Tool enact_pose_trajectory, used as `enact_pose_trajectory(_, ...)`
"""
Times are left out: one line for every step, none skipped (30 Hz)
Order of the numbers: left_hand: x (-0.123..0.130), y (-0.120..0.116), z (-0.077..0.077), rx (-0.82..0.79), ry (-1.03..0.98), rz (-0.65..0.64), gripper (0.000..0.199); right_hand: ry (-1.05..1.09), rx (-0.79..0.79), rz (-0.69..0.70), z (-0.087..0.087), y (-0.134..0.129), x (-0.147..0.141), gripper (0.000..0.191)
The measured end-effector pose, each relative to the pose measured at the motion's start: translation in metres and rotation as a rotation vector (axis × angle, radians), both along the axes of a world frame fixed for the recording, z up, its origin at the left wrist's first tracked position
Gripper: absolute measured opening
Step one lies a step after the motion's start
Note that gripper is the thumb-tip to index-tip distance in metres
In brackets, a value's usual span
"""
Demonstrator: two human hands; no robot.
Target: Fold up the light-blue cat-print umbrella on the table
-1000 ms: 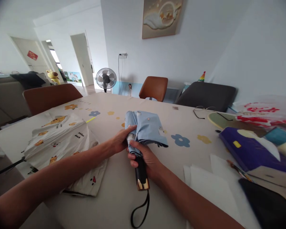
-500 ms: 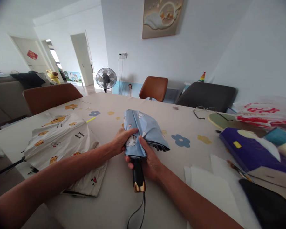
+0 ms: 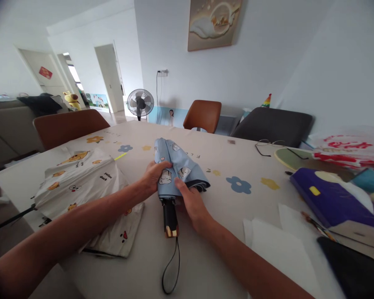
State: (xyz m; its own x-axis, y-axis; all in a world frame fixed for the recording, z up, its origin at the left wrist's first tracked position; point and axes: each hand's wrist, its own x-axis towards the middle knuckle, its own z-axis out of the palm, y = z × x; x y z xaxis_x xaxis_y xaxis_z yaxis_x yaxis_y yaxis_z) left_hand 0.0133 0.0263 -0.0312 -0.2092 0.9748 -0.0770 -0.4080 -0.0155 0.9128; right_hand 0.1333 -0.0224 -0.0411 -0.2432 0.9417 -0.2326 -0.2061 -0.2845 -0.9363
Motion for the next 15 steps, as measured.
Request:
enact_pose_trajectory(-0.002,0.002,0.002,0.009,-0.012,0.007,0.014,-0.069,0.038,-0.033,0.0,0.002,0.002,0.035)
enact_pose_trajectory(-0.005,0.003,0.004,0.025,-0.014,0.016,0.014,-0.132,0.08,-0.059,0.001,0.003,0.003,0.034)
enact_pose_trajectory(-0.007,0.004,0.006,0.047,-0.008,0.03,0.014,-0.187,0.118,-0.078,0.001,0.005,0.006,0.034)
enact_pose_trajectory(-0.009,0.005,0.008,0.068,0.002,0.046,0.014,-0.232,0.149,-0.091,0.002,0.006,0.008,0.034)
enact_pose_trajectory(-0.011,0.005,0.009,0.084,0.012,0.063,0.015,-0.266,0.173,-0.097,0.004,0.008,0.009,0.034)
enact_pose_trajectory(-0.013,0.006,0.01,0.095,0.023,0.079,0.016,-0.287,0.195,-0.1,0.005,0.008,0.011,0.034)
enact_pose_trajectory(-0.014,0.007,0.01,0.102,0.032,0.094,0.017,-0.297,0.22,-0.106,0.006,0.009,0.012,0.033)
enact_pose_trajectory(-0.015,0.007,0.01,0.107,0.038,0.103,0.019,-0.298,0.25,-0.113,0.008,0.009,0.013,0.032)
enact_pose_trajectory(-0.016,0.008,0.009,0.111,0.043,0.109,0.019,-0.292,0.274,-0.121,0.009,0.009,0.014,0.031)
enact_pose_trajectory(-0.016,0.009,0.008,0.114,0.046,0.112,0.02,-0.283,0.29,-0.124,0.01,0.009,0.014,0.029)
enact_pose_trajectory(-0.016,0.009,0.007,0.112,0.049,0.115,0.02,-0.277,0.296,-0.118,0.011,0.008,0.014,0.027)
enact_pose_trajectory(-0.016,0.01,0.006,0.113,0.054,0.117,0.019,-0.277,0.296,-0.103,0.013,0.008,0.014,0.024)
enact_pose_trajectory(-0.017,0.01,0.005,0.114,0.06,0.121,0.019,-0.283,0.294,-0.078,0.014,0.007,0.014,0.021)
enact_pose_trajectory(-0.017,0.011,0.004,0.119,0.07,0.125,0.019,-0.296,0.297,-0.049,0.016,0.007,0.014,0.02)
enact_pose_trajectory(-0.017,0.011,0.004,0.128,0.081,0.131,0.019,-0.314,0.304,-0.023,0.018,0.007,0.014,0.018)
